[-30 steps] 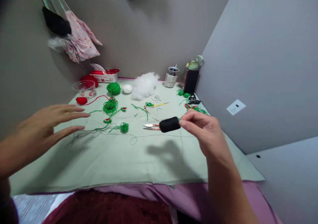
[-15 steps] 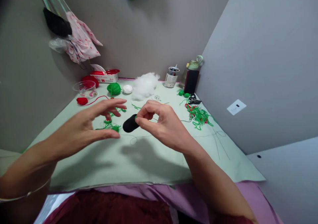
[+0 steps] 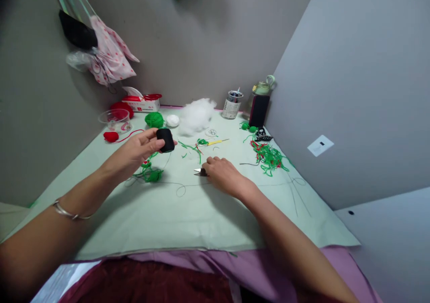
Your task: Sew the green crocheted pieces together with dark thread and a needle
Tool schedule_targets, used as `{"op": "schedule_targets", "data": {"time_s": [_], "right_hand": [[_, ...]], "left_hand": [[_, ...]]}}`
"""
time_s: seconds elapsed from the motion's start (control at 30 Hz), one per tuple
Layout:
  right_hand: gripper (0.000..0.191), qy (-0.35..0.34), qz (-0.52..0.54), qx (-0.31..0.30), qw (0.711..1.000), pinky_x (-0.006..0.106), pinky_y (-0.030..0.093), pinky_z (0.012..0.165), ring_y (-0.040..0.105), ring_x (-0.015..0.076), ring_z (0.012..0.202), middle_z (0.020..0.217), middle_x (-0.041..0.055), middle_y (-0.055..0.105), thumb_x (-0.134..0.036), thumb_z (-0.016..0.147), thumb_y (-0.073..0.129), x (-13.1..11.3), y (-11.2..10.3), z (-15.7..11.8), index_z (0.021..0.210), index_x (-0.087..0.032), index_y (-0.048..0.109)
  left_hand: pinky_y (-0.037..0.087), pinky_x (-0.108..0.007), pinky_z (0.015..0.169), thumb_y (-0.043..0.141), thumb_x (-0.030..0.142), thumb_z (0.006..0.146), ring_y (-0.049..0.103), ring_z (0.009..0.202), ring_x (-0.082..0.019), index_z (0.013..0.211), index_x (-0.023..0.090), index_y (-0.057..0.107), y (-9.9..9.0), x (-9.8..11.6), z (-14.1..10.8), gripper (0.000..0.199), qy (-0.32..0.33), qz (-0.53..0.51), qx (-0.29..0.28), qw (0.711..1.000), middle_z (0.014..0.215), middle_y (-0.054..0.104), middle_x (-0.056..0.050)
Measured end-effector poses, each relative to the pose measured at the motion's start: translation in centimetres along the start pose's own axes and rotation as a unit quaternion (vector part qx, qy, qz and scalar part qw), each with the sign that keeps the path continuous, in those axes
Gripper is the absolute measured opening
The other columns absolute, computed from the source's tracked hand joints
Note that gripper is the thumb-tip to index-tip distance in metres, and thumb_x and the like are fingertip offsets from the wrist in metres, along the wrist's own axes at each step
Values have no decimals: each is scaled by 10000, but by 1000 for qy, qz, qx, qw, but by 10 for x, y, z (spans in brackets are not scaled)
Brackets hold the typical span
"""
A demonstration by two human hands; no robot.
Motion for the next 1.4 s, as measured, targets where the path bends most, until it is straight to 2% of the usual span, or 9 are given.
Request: {"op": "schedule_targets", "data": {"time_s": [0.17, 0.3, 0.4, 0.5, 0.6, 0.7, 1.0, 1.3, 1.4], "right_hand": [[228, -12, -57, -7, 998, 313, 377, 751, 576, 225, 926, 1055, 132, 626, -112, 980, 439, -7, 13, 5, 1033, -123, 661], [226, 18, -30, 19, 999, 305, 370, 717, 558, 213, 882, 1058, 142, 600, -114, 965, 425, 7, 11, 12, 1046, -104, 636], [241, 42, 90, 84, 992, 278, 358, 672, 508, 149, 742, 1053, 103, 581, -120, 960, 389, 21, 2, 11, 1056, -127, 609], [289, 14, 291, 130, 948, 257, 375, 675, 479, 124, 699, 909, 48, 579, -225, 1011, 340, 25, -12, 6, 1029, -136, 614], [453, -25, 418, 103, 902, 248, 372, 646, 463, 114, 677, 830, 30, 569, -435, 1048, 321, 15, -20, 1, 1064, -118, 643], [514, -41, 430, 67, 899, 251, 363, 647, 478, 121, 712, 833, 40, 583, -526, 1021, 391, 3, -24, 0, 1054, -105, 683], [333, 3, 440, 67, 896, 243, 322, 624, 418, 87, 615, 697, -8, 540, -354, 959, 501, -10, -18, 22, 870, -112, 711], [426, -9, 427, 38, 904, 256, 369, 661, 498, 125, 703, 776, 39, 612, -476, 962, 507, -1, -4, 16, 891, -100, 694], [446, -14, 413, 43, 910, 265, 390, 692, 533, 143, 753, 848, 56, 649, -507, 969, 491, 4, -5, 4, 968, -113, 699]], "left_hand": [[442, -373, 983, 822, 353, 751, 641, 1061, -228, 994, 177, 639, 4, -22, 13, 351, -35, -107, 27, 993, 1046, 723, -79], [460, -362, 949, 841, 324, 715, 634, 1012, -213, 948, 175, 633, 7, -31, 18, 346, -54, -114, 31, 992, 1014, 695, -64], [452, -369, 938, 820, 367, 729, 632, 995, -217, 1019, 188, 646, 7, -30, 21, 383, -48, -58, 18, 997, 1006, 694, -58], [440, -370, 939, 779, 415, 764, 624, 1012, -224, 1041, 202, 653, 8, -26, 23, 372, -27, 17, -2, 999, 1033, 702, -54], [439, -363, 933, 740, 433, 802, 623, 1027, -222, 1041, 213, 653, 9, -22, 23, 336, -8, 63, -12, 998, 1056, 710, -49], [440, -356, 927, 735, 429, 805, 633, 1022, -218, 1046, 206, 647, 10, -21, 24, 339, -2, 73, -12, 997, 1065, 715, -56], [438, -370, 951, 759, 414, 778, 652, 999, -217, 1038, 181, 628, 22, -24, 22, 373, -13, 56, -35, 998, 1055, 721, -68], [459, -367, 921, 721, 468, 801, 647, 1000, -232, 1028, 193, 654, -5, -20, 19, 363, -7, 90, 7, 996, 1050, 736, -70], [464, -375, 911, 720, 472, 797, 642, 979, -233, 1091, 208, 649, -37, -10, 18, 402, 14, 119, 57, 991, 1054, 725, -67]]}}
Point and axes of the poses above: each hand's wrist, its own z-axis towards the middle knuckle, its own y-axis out of the palm, x = y × z, the point moved 9 cm from there along z, towards the middle knuckle
